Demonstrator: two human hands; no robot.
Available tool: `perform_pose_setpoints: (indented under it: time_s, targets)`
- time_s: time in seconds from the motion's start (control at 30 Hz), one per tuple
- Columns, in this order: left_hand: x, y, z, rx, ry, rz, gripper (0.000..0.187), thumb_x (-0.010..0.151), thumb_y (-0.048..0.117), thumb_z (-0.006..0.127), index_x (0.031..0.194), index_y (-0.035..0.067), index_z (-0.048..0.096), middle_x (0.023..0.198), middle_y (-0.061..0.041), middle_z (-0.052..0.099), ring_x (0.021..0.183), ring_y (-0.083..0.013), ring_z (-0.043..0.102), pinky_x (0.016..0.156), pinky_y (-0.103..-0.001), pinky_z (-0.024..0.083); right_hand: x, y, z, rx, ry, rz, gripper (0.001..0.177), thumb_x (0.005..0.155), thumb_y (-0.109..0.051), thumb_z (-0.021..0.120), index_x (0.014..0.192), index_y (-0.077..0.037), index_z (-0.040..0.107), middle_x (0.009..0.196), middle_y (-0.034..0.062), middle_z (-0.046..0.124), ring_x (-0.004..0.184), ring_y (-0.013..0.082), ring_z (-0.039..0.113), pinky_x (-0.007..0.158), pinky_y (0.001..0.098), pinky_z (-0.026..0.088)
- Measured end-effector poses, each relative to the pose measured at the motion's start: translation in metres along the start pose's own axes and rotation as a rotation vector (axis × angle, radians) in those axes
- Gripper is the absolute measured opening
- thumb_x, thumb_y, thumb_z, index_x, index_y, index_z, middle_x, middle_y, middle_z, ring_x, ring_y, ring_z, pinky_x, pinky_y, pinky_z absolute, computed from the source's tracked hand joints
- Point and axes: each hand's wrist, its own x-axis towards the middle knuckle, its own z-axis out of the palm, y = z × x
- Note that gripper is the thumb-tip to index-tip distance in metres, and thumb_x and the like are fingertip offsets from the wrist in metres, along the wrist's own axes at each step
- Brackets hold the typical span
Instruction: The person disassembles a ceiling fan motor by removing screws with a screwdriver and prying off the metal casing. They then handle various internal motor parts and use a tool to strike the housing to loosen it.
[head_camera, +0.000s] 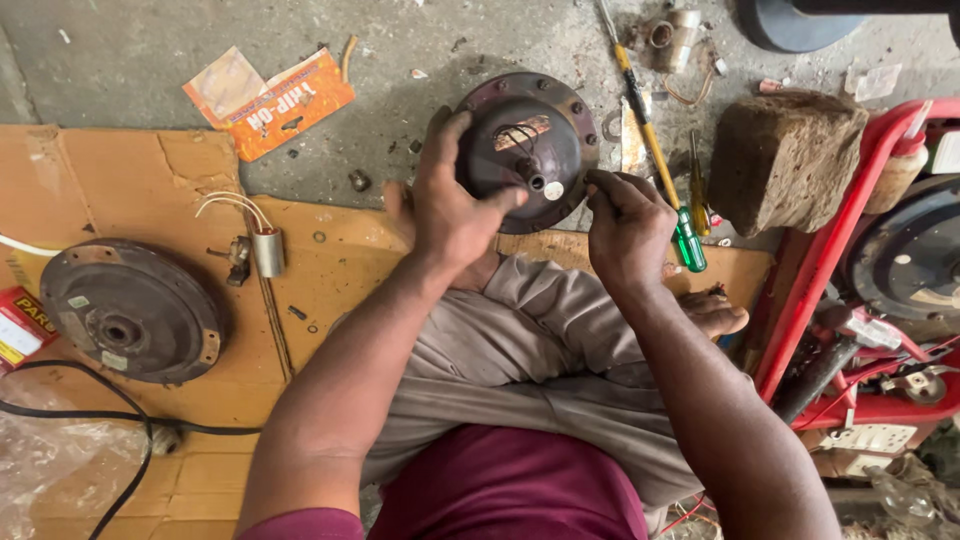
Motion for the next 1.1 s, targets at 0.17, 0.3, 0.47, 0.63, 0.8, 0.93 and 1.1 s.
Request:
perform_pose_setpoints:
  time_s: [0.17, 0.3, 0.47, 0.63, 0.8, 0.93, 1.1]
  targets:
    - [0.015, -0.026, -0.013, -0.593, 0.033, -0.443, 0.065, 0.077, -0.012, 0.073, 0.139, -0.005, 0.054, 0.129, -0.019, 0.072, 0.116, -0.0268, 0.072, 0.102, -0.034, 0.058, -0.002, 0.011, 0.010, -0.145, 0.055, -0.083, 0.018, 0.093, 0.003, 0.072, 0.110, 0.000, 0.078, 0.100, 0.0175, 0.075, 0.084, 0.0265, 0.075, 0.075, 0.0347, 0.059]
    - [0.005, -0.036, -0.018, -0.877, -0.083, -0.313, 0.055, 0.080, -0.019, 0.064, 0.134, -0.009, 0.059, 0.129, -0.020, 0.070, 0.116, -0.0229, 0.070, 0.094, -0.032, 0.060, -0.002, 0.022, 0.015, -0.101, 0.095, -0.045, 0.020, 0.095, 0.003, 0.065, 0.111, 0.000, 0.077, 0.097, 0.0151, 0.076, 0.082, 0.0235, 0.076, 0.072, 0.0337, 0.060]
    - [-0.005, -0.021, -0.012, -0.800, -0.103, -0.260, 0.054, 0.080, -0.020, 0.068, 0.131, -0.006, 0.059, 0.126, -0.019, 0.071, 0.112, -0.0235, 0.070, 0.095, -0.033, 0.061, -0.002, 0.039, 0.026, -0.090, 0.057, 0.245, 0.020, 0.099, -0.004, 0.062, 0.104, -0.007, 0.081, 0.084, 0.0083, 0.078, 0.072, 0.0185, 0.075, 0.065, 0.0335, 0.057]
    - [-0.013, -0.013, -0.005, -0.819, -0.176, -0.150, 0.047, 0.082, -0.020, 0.071, 0.125, -0.005, 0.062, 0.124, -0.018, 0.072, 0.116, -0.0228, 0.070, 0.099, -0.033, 0.061, -0.002, 0.075, 0.034, -0.401, 0.125, 0.214, 0.014, 0.094, -0.005, 0.067, 0.095, -0.004, 0.081, 0.081, 0.0124, 0.076, 0.072, 0.0195, 0.071, 0.063, 0.0351, 0.054]
    - [-0.014, -0.016, 0.004, -0.826, -0.161, -0.065, 0.048, 0.081, -0.021, 0.068, 0.125, -0.004, 0.061, 0.126, -0.014, 0.067, 0.123, -0.0212, 0.066, 0.101, -0.033, 0.058, -0.003, 0.081, 0.033, 0.430, 0.183, 0.709, 0.011, 0.093, 0.002, 0.065, 0.102, 0.005, 0.071, 0.096, 0.0122, 0.074, 0.077, 0.0157, 0.071, 0.068, 0.0331, 0.064]
    - [-0.014, -0.012, -0.005, -0.807, -0.183, -0.101, 0.047, 0.083, -0.021, 0.068, 0.127, -0.004, 0.062, 0.124, -0.017, 0.072, 0.118, -0.0230, 0.069, 0.104, -0.032, 0.058, -0.006, 0.063, 0.027, 0.499, 0.154, 0.587, 0.022, 0.091, 0.004, 0.061, 0.112, 0.001, 0.070, 0.103, 0.0118, 0.074, 0.086, 0.0155, 0.074, 0.078, 0.0320, 0.065]
    - [-0.012, -0.008, -0.005, -0.811, -0.195, -0.069, 0.047, 0.084, -0.020, 0.068, 0.127, -0.005, 0.060, 0.126, -0.018, 0.070, 0.121, -0.0225, 0.069, 0.104, -0.031, 0.059, -0.003, 0.063, 0.023, 0.261, 0.090, 0.608, 0.014, 0.095, 0.002, 0.066, 0.107, 0.007, 0.072, 0.100, 0.0174, 0.075, 0.084, 0.0211, 0.072, 0.075, 0.0346, 0.063]
